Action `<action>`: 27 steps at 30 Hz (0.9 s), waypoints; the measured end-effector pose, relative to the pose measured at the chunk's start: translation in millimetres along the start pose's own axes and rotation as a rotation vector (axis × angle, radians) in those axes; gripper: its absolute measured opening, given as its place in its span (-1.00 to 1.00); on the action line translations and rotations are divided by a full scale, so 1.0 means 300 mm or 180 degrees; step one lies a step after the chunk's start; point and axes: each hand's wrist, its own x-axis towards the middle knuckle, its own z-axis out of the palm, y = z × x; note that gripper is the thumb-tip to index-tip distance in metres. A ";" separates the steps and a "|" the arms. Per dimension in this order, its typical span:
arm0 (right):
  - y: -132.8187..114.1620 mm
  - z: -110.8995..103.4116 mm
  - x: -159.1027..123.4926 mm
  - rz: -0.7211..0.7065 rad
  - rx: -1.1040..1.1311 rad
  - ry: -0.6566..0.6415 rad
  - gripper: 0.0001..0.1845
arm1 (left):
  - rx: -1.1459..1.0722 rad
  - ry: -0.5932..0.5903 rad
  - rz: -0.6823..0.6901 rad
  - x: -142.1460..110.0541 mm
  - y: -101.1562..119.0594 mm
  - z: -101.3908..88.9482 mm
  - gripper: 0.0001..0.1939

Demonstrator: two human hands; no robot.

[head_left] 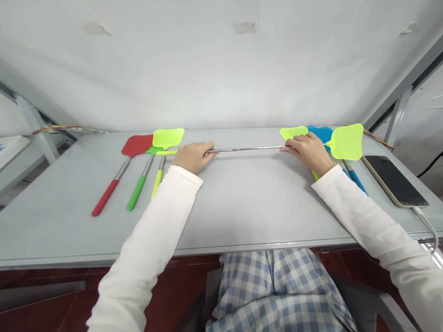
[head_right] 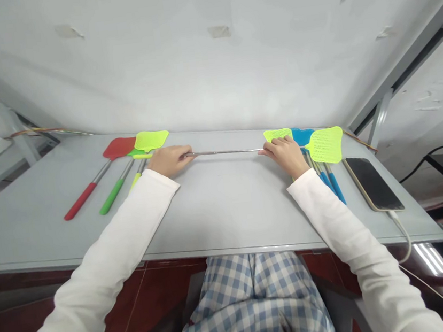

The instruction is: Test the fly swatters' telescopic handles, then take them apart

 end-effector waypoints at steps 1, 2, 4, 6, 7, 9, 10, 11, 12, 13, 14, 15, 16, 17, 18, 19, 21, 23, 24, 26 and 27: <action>0.008 0.001 -0.003 0.0020 0.0025 -0.0114 -0.43 | 0.0093 -0.0058 -0.0086 0.002 -0.007 -0.002 -0.71; 0.016 0.002 -0.006 0.0051 0.0026 -0.0198 -0.42 | 0.0176 -0.0109 -0.0192 0.003 -0.014 -0.003 -0.71; 0.033 0.002 -0.011 0.0139 -0.0047 -0.0255 -0.42 | 0.0273 -0.0195 -0.0394 0.005 -0.031 -0.005 -0.66; 0.054 0.002 -0.014 0.0208 -0.0152 -0.0227 -0.41 | 0.0327 -0.0231 -0.0532 0.004 -0.049 -0.005 -0.57; 0.066 0.002 -0.015 0.0221 -0.0200 -0.0209 -0.41 | 0.0356 -0.0241 -0.0579 0.004 -0.057 -0.003 -0.53; 0.086 0.005 -0.016 0.0264 -0.0281 -0.0154 -0.39 | 0.0395 -0.0216 -0.0645 0.003 -0.069 0.001 -0.47; 0.095 0.006 -0.016 0.0321 -0.0308 -0.0114 -0.38 | 0.0397 -0.0189 -0.0675 0.002 -0.072 0.003 -0.45; 0.100 0.008 -0.015 0.0411 -0.0317 -0.0079 -0.37 | 0.0385 -0.0172 -0.0692 0.001 -0.073 0.003 -0.44; 0.104 0.008 -0.014 0.0549 -0.0312 -0.0061 -0.36 | 0.0357 -0.0171 -0.0691 -0.001 -0.072 0.003 -0.43; 0.105 0.007 -0.013 0.0760 -0.0313 -0.0068 -0.36 | 0.0326 -0.0181 -0.0680 -0.002 -0.069 0.001 -0.43; 0.105 0.005 -0.012 0.1018 -0.0325 -0.0096 -0.35 | 0.0302 -0.0195 -0.0668 -0.004 -0.065 -0.003 -0.43; 0.103 0.001 -0.011 0.1284 -0.0350 -0.0126 -0.35 | 0.0290 -0.0199 -0.0664 -0.007 -0.060 -0.008 -0.43; 0.101 -0.006 -0.010 0.1524 -0.0388 -0.0135 -0.35 | 0.0298 -0.0171 -0.0676 -0.009 -0.055 -0.015 -0.42; 0.098 -0.015 -0.009 0.1707 -0.0430 -0.0106 -0.35 | 0.0323 -0.0116 -0.0707 -0.012 -0.050 -0.022 -0.41; 0.094 -0.025 -0.007 0.1817 -0.0465 -0.0038 -0.36 | 0.0357 -0.0047 -0.0751 -0.014 -0.045 -0.030 -0.40; 0.088 -0.036 -0.005 0.1853 -0.0485 0.0048 -0.36 | 0.0391 0.0024 -0.0798 -0.016 -0.039 -0.038 -0.39; 0.067 -0.060 0.001 0.1826 -0.0504 0.0164 -0.37 | 0.0406 0.0116 -0.0861 -0.019 -0.020 -0.050 -0.38; 0.032 -0.078 0.011 0.1789 -0.0505 0.0143 -0.37 | 0.0366 0.0102 -0.0830 -0.019 0.014 -0.054 -0.38; 0.010 -0.084 0.017 0.1751 -0.0486 0.0099 -0.37 | 0.0350 0.0073 -0.0782 -0.019 0.036 -0.053 -0.38; -0.035 -0.091 0.027 0.1628 -0.0407 0.0052 -0.36 | 0.0342 0.0008 -0.0676 -0.019 0.082 -0.045 -0.38; -0.055 -0.091 0.031 0.1551 -0.0356 0.0060 -0.35 | 0.0341 -0.0005 -0.0635 -0.019 0.102 -0.039 -0.38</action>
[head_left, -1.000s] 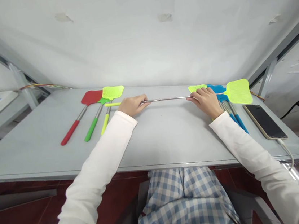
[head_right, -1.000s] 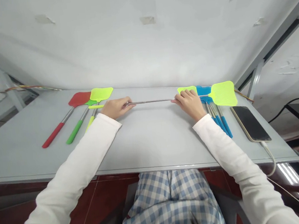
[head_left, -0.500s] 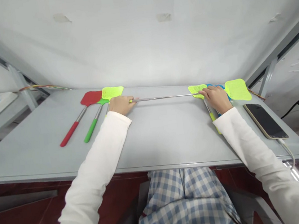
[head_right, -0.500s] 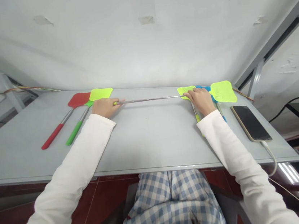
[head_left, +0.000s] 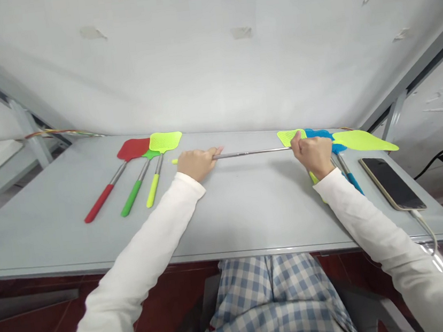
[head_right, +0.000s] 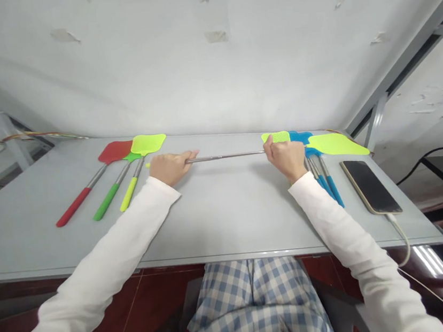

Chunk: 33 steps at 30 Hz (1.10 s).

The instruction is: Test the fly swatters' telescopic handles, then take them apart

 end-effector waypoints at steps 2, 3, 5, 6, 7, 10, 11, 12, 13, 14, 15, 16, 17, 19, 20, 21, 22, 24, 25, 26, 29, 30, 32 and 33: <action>-0.031 -0.002 -0.012 -0.0113 0.0095 -0.0006 -0.34 | 0.0001 0.0029 0.0016 -0.008 0.029 0.009 -0.37; -0.043 -0.002 -0.018 -0.0135 0.0129 -0.0026 -0.33 | -0.0002 0.0066 0.0009 -0.012 0.039 0.013 -0.36; -0.069 0.000 -0.032 -0.0150 0.0173 -0.0109 -0.33 | -0.0012 0.0116 0.0037 -0.023 0.060 0.018 -0.38; -0.085 0.001 -0.041 -0.0191 0.0195 -0.0163 -0.33 | -0.0025 0.0104 0.0098 -0.030 0.076 0.019 -0.40; -0.105 0.001 -0.051 -0.0269 0.0218 -0.0221 -0.33 | -0.0046 0.0055 0.0188 -0.040 0.096 0.019 -0.44; -0.176 -0.002 -0.084 -0.0648 0.0288 -0.0426 -0.33 | -0.0147 -0.0224 0.0468 -0.075 0.177 0.014 -0.48; -0.198 -0.004 -0.094 -0.0760 0.0305 -0.0496 -0.33 | -0.0168 -0.0284 0.0456 -0.085 0.202 0.013 -0.45; -0.215 -0.007 -0.101 -0.0850 0.0310 -0.0570 -0.33 | -0.0190 -0.0345 0.0481 -0.093 0.222 0.014 -0.43; -0.227 -0.010 -0.106 -0.0914 0.0306 -0.0633 -0.33 | -0.0199 -0.0388 0.0486 -0.096 0.236 0.015 -0.42; -0.233 -0.013 -0.107 -0.0980 0.0307 -0.0675 -0.33 | -0.0203 -0.0408 0.0483 -0.095 0.242 0.017 -0.41; -0.234 -0.016 -0.107 -0.1080 0.0315 -0.0689 -0.35 | -0.0208 -0.0418 0.0480 -0.091 0.241 0.020 -0.41; -0.231 -0.019 -0.104 -0.1220 0.0326 -0.0654 -0.37 | -0.0213 -0.0412 0.0454 -0.084 0.234 0.023 -0.41; -0.225 -0.022 -0.100 -0.1388 0.0335 -0.0564 -0.41 | -0.0219 -0.0397 0.0410 -0.076 0.224 0.026 -0.40; -0.210 -0.026 -0.091 -0.1709 0.0309 -0.0276 -0.49 | -0.0217 -0.0363 0.0300 -0.058 0.195 0.031 -0.39; -0.202 -0.026 -0.088 -0.1810 0.0264 -0.0118 -0.54 | -0.0198 -0.0345 0.0238 -0.050 0.179 0.034 -0.39; -0.194 -0.025 -0.085 -0.1848 0.0206 0.0028 -0.58 | -0.0173 -0.0331 0.0185 -0.043 0.162 0.036 -0.39; -0.186 -0.023 -0.084 -0.1843 0.0146 0.0142 -0.62 | -0.0143 -0.0311 0.0133 -0.038 0.144 0.038 -0.39; -0.168 -0.012 -0.080 -0.1773 0.0044 0.0254 -0.65 | -0.0097 -0.0259 0.0018 -0.030 0.108 0.040 -0.40; -0.158 -0.005 -0.077 -0.1727 0.0007 0.0257 -0.64 | -0.0091 -0.0236 -0.0035 -0.026 0.090 0.041 -0.41; -0.146 0.004 -0.074 -0.1667 -0.0012 0.0234 -0.62 | -0.0091 -0.0213 -0.0091 -0.023 0.073 0.042 -0.42; -0.108 0.026 -0.058 -0.1471 0.0025 0.0077 -0.59 | -0.0086 -0.0187 -0.0221 -0.012 0.028 0.041 -0.43; -0.097 0.032 -0.053 -0.1416 0.0052 0.0009 -0.60 | -0.0062 -0.0191 -0.0247 -0.009 0.016 0.040 -0.43; -0.080 0.037 -0.045 -0.1371 0.0092 -0.0136 -0.63 | 0.0032 -0.0216 -0.0271 -0.004 0.000 0.039 -0.42; -0.074 0.038 -0.043 -0.1392 0.0106 -0.0215 -0.64 | 0.0090 -0.0241 -0.0263 -0.002 -0.005 0.039 -0.41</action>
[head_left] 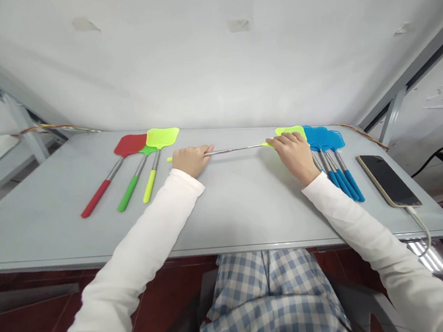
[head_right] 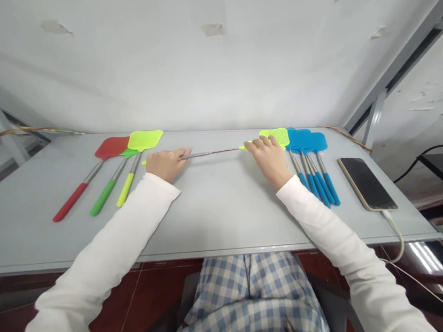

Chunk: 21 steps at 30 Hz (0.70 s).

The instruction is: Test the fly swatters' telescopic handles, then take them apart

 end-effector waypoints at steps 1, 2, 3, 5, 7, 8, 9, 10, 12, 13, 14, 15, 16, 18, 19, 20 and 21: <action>0.003 0.000 -0.001 -0.0024 0.0025 -0.0073 -0.64 | 0.0063 -0.0024 0.0008 0.001 -0.002 0.001 -0.41; 0.003 0.000 -0.002 -0.0049 0.0044 -0.0145 -0.63 | 0.0121 -0.0059 0.0028 0.001 -0.001 0.001 -0.40; 0.000 -0.001 -0.004 -0.0066 0.0054 -0.0213 -0.63 | 0.0174 -0.0108 0.0054 0.000 0.004 0.002 -0.40; -0.016 -0.004 -0.007 -0.0076 0.0054 -0.0335 -0.62 | 0.0255 -0.0216 0.0145 -0.006 0.022 0.003 -0.40; -0.045 -0.011 -0.011 -0.0143 0.0041 -0.0420 -0.63 | 0.0286 -0.0315 0.0331 -0.017 0.053 0.000 -0.42; -0.064 -0.015 -0.012 -0.0217 0.0041 -0.0453 -0.63 | 0.0285 -0.0353 0.0436 -0.025 0.071 -0.003 -0.43; -0.083 -0.020 -0.014 -0.0299 0.0043 -0.0476 -0.63 | 0.0273 -0.0382 0.0526 -0.034 0.090 -0.006 -0.43; -0.102 -0.025 -0.015 -0.0376 0.0045 -0.0490 -0.63 | 0.0257 -0.0410 0.0593 -0.043 0.107 -0.009 -0.42; -0.131 -0.033 -0.018 -0.0481 0.0052 -0.0502 -0.62 | 0.0224 -0.0457 0.0638 -0.058 0.135 -0.014 -0.40; -0.139 -0.035 -0.019 -0.0499 0.0063 -0.0502 -0.62 | 0.0204 -0.0466 0.0633 -0.064 0.143 -0.016 -0.40; -0.141 -0.035 -0.019 -0.0496 0.0081 -0.0498 -0.61 | 0.0172 -0.0469 0.0633 -0.067 0.148 -0.017 -0.40; -0.139 -0.034 -0.018 -0.0482 0.0110 -0.0489 -0.61 | 0.0128 -0.0465 0.0632 -0.069 0.149 -0.017 -0.41; -0.132 -0.030 -0.017 -0.0463 0.0146 -0.0470 -0.60 | 0.0066 -0.0454 0.0630 -0.068 0.149 -0.018 -0.42; -0.111 -0.017 -0.012 -0.0402 0.0210 -0.0344 -0.57 | -0.0150 -0.0421 0.0603 -0.065 0.145 -0.018 -0.47; -0.098 -0.008 -0.010 -0.0371 0.0231 -0.0232 -0.56 | -0.0334 -0.0418 0.0600 -0.063 0.144 -0.018 -0.50; -0.084 0.002 -0.007 -0.0333 0.0242 -0.0091 -0.55 | -0.0580 -0.0434 0.0615 -0.063 0.145 -0.019 -0.53; -0.071 0.012 -0.005 -0.0282 0.0243 0.0069 -0.54 | -0.0894 -0.0479 0.0634 -0.064 0.147 -0.021 -0.55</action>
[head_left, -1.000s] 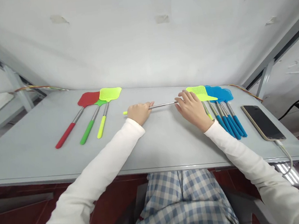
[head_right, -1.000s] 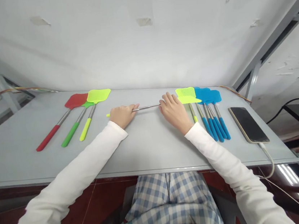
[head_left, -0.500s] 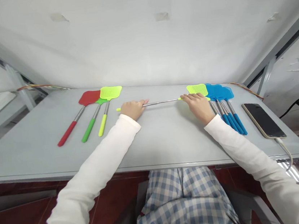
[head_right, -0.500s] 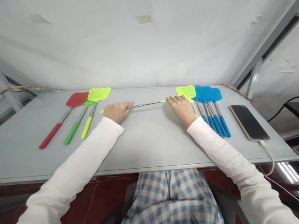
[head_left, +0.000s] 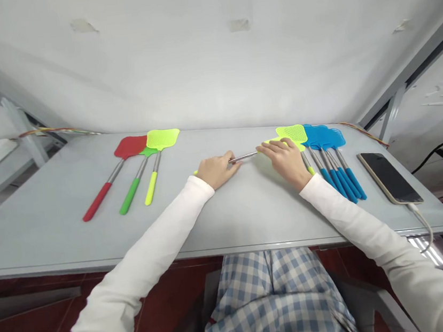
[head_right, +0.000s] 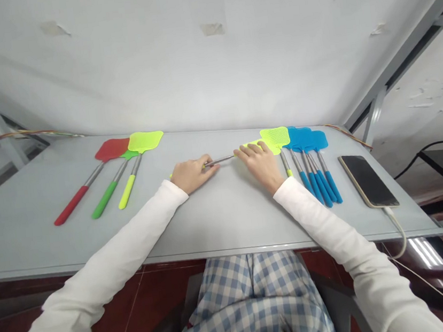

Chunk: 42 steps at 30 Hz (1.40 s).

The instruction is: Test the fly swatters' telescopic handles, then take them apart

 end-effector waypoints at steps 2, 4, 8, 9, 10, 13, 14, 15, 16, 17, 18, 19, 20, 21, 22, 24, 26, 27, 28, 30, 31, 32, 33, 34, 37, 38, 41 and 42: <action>0.025 0.013 0.000 0.0152 -0.0032 0.0322 -0.53 | -0.0944 -0.0221 0.0116 -0.008 0.013 0.000 -0.57; 0.039 0.019 -0.001 0.0351 -0.0055 0.0554 -0.54 | -0.2226 -0.0792 0.0216 -0.021 0.033 0.004 -0.58; 0.024 0.015 -0.008 0.0473 0.0060 0.0589 -0.50 | -0.4148 -0.1676 0.0148 -0.044 0.078 0.023 -0.59; 0.013 0.014 -0.009 0.0524 0.0110 0.0563 -0.47 | -0.4320 -0.1613 0.0074 -0.047 0.087 0.028 -0.59; 0.002 0.013 -0.011 0.0638 0.0159 0.0559 -0.45 | -0.4418 -0.1483 0.0011 -0.050 0.094 0.033 -0.60; -0.023 0.015 -0.015 0.1140 0.0258 0.0657 -0.47 | -0.4454 -0.1117 -0.0106 -0.055 0.107 0.042 -0.64; -0.026 0.016 -0.016 0.1176 0.0255 0.0669 -0.47 | -0.4413 -0.1076 -0.0115 -0.055 0.108 0.043 -0.64; -0.027 0.016 -0.017 0.1093 0.0222 0.0658 -0.46 | -0.4355 -0.1067 -0.0114 -0.056 0.108 0.043 -0.65; -0.024 0.017 -0.018 0.0910 0.0164 0.0626 -0.45 | -0.4278 -0.1054 -0.0109 -0.056 0.105 0.043 -0.64; -0.021 0.017 -0.019 0.0677 0.0089 0.0588 -0.43 | -0.4164 -0.1030 -0.0080 -0.054 0.101 0.042 -0.64; -0.016 0.018 -0.020 0.0451 0.0004 0.0563 -0.43 | -0.3990 -0.0969 -0.0024 -0.052 0.093 0.040 -0.63; -0.011 0.018 -0.021 0.0273 -0.0084 0.0564 -0.45 | -0.3729 -0.0868 0.0046 -0.048 0.084 0.038 -0.64; -0.006 0.017 -0.021 0.0156 -0.0169 0.0594 -0.48 | -0.3380 -0.0718 0.0112 -0.043 0.072 0.035 -0.65; -0.003 0.017 -0.021 0.0076 -0.0247 0.0646 -0.52 | -0.2960 -0.0528 0.0173 -0.037 0.059 0.031 -0.68; -0.001 0.015 -0.021 0.0015 -0.0319 0.0704 -0.57 | -0.2505 -0.0309 0.0233 -0.031 0.046 0.027 -0.71; 0.001 0.011 -0.019 -0.0106 -0.0430 0.0780 -0.66 | -0.1643 0.0147 0.0344 -0.019 0.021 0.019 -0.72; 0.001 0.004 -0.017 -0.0233 -0.0483 0.0728 -0.71 | -0.1021 0.0497 0.0479 -0.011 0.005 0.014 -0.70; 0.000 -0.001 -0.016 -0.0280 -0.0496 0.0651 -0.72 | -0.0807 0.0598 0.0567 -0.009 0.000 0.013 -0.69; -0.001 -0.006 -0.015 -0.0314 -0.0497 0.0554 -0.72 | -0.0658 0.0657 0.0661 -0.009 -0.002 0.013 -0.68; -0.008 -0.017 -0.013 -0.0345 -0.0448 0.0344 -0.72 | -0.0519 0.0690 0.0897 -0.013 0.002 0.016 -0.66; -0.014 -0.022 -0.012 -0.0342 -0.0397 0.0254 -0.71 | -0.0474 0.0691 0.1028 -0.015 0.006 0.018 -0.66; -0.021 -0.027 -0.012 -0.0337 -0.0337 0.0181 -0.70 | -0.0417 0.0689 0.1153 -0.017 0.012 0.021 -0.65; -0.029 -0.031 -0.012 -0.0335 -0.0276 0.0130 -0.68 | -0.0337 0.0687 0.1263 -0.019 0.018 0.025 -0.65; -0.038 -0.034 -0.012 -0.0337 -0.0219 0.0102 -0.66 | -0.0232 0.0692 0.1353 -0.019 0.023 0.028 -0.64; -0.060 -0.037 -0.014 -0.0397 -0.0098 0.0085 -0.62 | 0.0095 0.0680 0.1503 -0.011 0.031 0.043 -0.58; -0.063 -0.036 -0.015 -0.0426 -0.0063 0.0081 -0.62 | 0.0171 0.0657 0.1522 -0.006 0.029 0.048 -0.56; -0.056 -0.030 -0.011 -0.0513 0.0028 0.0073 -0.64 | 0.0355 0.0538 0.1502 0.009 0.018 0.062 -0.53; -0.050 -0.027 -0.008 -0.0539 0.0051 0.0085 -0.64 | 0.0412 0.0472 0.1466 0.013 0.013 0.064 -0.53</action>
